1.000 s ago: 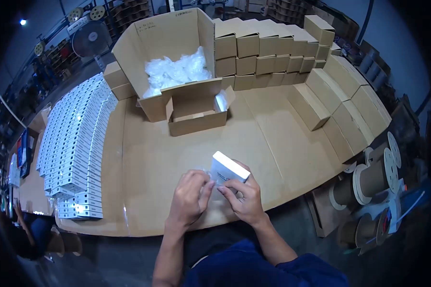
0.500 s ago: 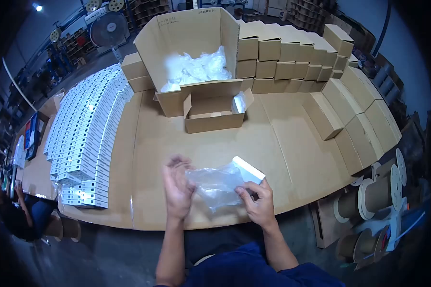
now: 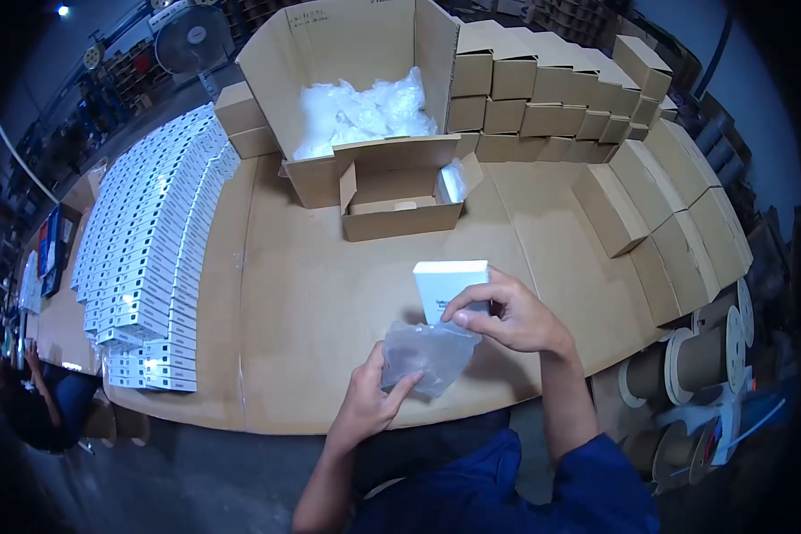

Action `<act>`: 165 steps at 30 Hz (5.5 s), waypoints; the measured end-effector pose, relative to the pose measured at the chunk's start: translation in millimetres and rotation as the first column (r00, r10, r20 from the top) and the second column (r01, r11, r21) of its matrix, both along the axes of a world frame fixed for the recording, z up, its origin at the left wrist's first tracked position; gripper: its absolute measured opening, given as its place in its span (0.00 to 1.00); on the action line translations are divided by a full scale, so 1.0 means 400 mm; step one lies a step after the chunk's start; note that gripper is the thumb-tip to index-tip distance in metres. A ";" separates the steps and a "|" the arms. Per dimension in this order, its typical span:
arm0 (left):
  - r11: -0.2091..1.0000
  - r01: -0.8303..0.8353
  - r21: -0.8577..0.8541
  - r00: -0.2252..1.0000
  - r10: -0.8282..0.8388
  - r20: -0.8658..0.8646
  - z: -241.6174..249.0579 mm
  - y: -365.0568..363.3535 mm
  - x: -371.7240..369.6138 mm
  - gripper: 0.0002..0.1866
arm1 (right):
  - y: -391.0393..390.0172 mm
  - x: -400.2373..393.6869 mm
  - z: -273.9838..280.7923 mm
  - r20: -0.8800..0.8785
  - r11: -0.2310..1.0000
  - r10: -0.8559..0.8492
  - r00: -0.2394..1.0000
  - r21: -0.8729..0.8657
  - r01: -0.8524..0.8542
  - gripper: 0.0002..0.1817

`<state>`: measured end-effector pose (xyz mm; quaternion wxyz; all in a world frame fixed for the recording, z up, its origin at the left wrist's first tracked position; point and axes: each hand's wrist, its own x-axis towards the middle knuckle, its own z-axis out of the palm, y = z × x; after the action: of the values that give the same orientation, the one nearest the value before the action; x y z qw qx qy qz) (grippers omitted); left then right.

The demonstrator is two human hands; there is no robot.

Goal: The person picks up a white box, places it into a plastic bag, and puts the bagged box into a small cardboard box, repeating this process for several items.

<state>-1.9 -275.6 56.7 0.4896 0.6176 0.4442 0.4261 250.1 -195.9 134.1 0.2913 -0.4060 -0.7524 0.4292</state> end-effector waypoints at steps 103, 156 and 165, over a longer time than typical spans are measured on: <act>0.965 -0.183 -0.187 0.818 0.255 0.516 -0.087 0.058 -0.002 0.13 | -0.064 -0.185 -0.240 -0.539 0.958 -0.199 0.818 -0.283 0.046 0.12; 0.993 -0.084 0.085 0.995 0.088 -0.037 -0.020 0.201 -0.120 0.38 | 0.134 -0.099 -0.048 0.189 0.798 -0.064 0.980 0.599 -0.064 0.13; 0.907 0.018 0.420 0.672 0.300 -0.677 -0.042 0.389 -0.173 0.44 | 0.302 -0.116 -0.072 -0.043 0.438 -0.571 0.820 0.829 0.348 0.11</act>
<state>-71.3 -120.0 39.9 0.1033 0.7833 0.5540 0.2626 203.8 -75.0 105.1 0.4540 -0.4672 -0.7505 -0.1111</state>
